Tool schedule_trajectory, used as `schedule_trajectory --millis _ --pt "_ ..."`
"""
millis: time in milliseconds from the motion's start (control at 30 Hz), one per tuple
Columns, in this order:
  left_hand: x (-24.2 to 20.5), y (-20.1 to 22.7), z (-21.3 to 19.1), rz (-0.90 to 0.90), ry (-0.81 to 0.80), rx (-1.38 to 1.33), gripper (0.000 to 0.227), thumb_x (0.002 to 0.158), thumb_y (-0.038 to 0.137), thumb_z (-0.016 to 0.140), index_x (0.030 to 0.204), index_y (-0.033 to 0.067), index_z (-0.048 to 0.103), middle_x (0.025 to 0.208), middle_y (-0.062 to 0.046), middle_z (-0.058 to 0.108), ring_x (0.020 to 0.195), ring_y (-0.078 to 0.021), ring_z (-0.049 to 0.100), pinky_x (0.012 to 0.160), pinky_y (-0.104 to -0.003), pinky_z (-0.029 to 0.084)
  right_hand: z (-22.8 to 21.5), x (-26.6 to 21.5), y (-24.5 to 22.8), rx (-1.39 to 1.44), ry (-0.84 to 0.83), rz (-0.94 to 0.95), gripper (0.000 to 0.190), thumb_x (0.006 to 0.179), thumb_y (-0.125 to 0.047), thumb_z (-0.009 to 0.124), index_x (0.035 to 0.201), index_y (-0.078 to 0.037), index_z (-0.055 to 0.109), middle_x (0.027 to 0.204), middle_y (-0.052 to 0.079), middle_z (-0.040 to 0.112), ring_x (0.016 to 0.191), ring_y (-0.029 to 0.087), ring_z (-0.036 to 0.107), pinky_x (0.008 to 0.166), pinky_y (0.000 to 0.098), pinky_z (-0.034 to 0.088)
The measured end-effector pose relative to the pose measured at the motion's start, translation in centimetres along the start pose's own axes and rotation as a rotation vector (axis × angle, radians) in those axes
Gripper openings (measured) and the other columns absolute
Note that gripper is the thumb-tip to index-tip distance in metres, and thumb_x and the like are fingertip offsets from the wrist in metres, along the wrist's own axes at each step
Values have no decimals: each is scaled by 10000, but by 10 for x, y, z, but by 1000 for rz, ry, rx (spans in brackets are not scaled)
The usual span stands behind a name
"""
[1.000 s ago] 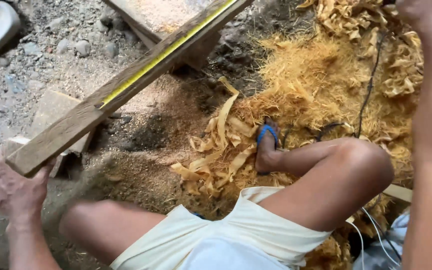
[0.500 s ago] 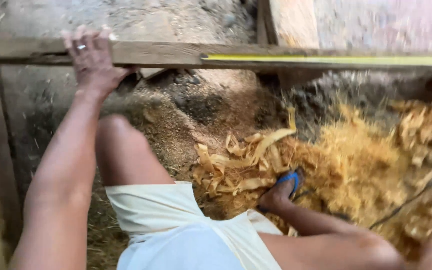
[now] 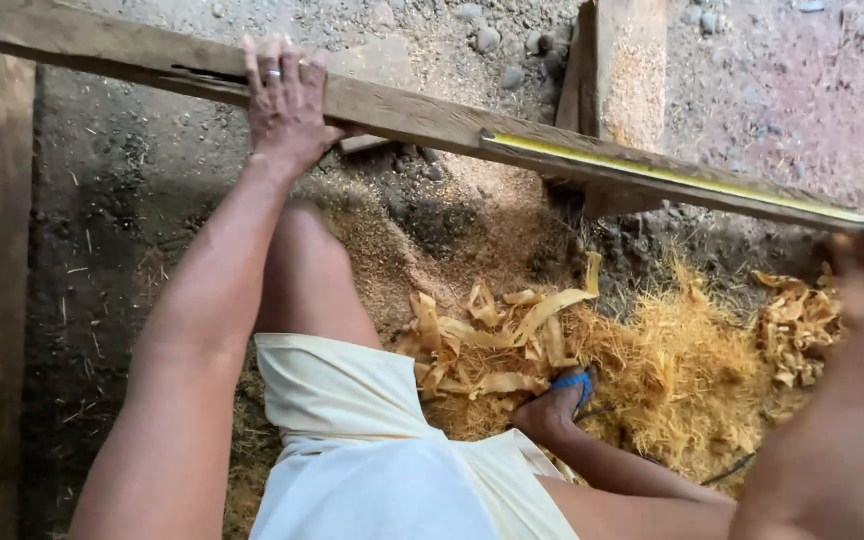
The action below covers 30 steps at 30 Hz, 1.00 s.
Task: Measuring a wooden beam with a tape measure and marking it with a pen
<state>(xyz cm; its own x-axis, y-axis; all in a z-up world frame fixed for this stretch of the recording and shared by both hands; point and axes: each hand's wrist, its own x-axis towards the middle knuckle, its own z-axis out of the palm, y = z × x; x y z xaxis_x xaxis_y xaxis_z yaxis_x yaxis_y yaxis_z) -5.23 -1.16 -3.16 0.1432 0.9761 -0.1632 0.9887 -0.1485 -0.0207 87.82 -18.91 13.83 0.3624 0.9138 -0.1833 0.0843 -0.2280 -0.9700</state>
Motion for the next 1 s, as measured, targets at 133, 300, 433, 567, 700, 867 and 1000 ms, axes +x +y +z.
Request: schedule_trajectory --millis 133,300,433,567,700,867,1000 --pt "3 12 5 -11 -118 15 1160 991 875 396 1833 204 -35 1883 -200 -74 1711 -416 -157 1302 -683 -278 341 -73 -111 -405 113 -78 104 1276 -258 654 1326 -203 581 1295 4 683 1118 113 702 960 248 650" --pt "6 20 3 25 59 15 1148 967 865 472 1851 224 119 1896 -209 96 1734 -462 -57 1333 -725 -233 530 -99 -77 -514 -263 -419 88 1174 -76 725 1223 -9 695 1101 169 806 967 277 834 803 328 731" --pt "9 29 -10 19 9 -98 1092 979 715 572 1848 223 127 1900 -219 125 1744 -462 37 1344 -695 -196 568 -100 -59 -815 -192 -570 96 1102 -156 796 1138 -81 844 1023 66 875 863 189 808 722 353 631" --pt "4 36 -23 39 -63 -185 1061 1033 719 509 1843 175 91 1909 -209 70 1751 -421 17 1377 -632 -154 566 -91 -45 -716 -278 -555 59 1148 -41 793 1169 6 821 1027 146 860 804 201 810 669 294 667" --pt "-9 38 -49 56 -239 -258 862 1205 506 392 1812 134 -94 1929 -165 9 1786 -376 110 1390 -558 -151 572 -94 -47 -651 -331 -514 73 1172 -22 791 1220 25 818 1045 150 860 833 196 834 649 278 690" --pt "-5 40 -41 77 -208 -218 823 1177 446 323 1819 129 -81 1922 -181 27 1779 -405 131 1383 -575 -153 581 -84 -41 -830 -258 -569 74 1140 -77 809 1165 -14 838 1036 132 883 823 194 849 654 297 693" --pt "-11 37 -54 71 -286 -292 716 1228 202 305 1816 187 -104 1930 -157 29 1780 -380 34 1361 -593 -171 580 -80 -35 -801 -211 -548 42 1149 -77 807 1157 -39 823 1020 111 882 823 175 848 675 303 706"
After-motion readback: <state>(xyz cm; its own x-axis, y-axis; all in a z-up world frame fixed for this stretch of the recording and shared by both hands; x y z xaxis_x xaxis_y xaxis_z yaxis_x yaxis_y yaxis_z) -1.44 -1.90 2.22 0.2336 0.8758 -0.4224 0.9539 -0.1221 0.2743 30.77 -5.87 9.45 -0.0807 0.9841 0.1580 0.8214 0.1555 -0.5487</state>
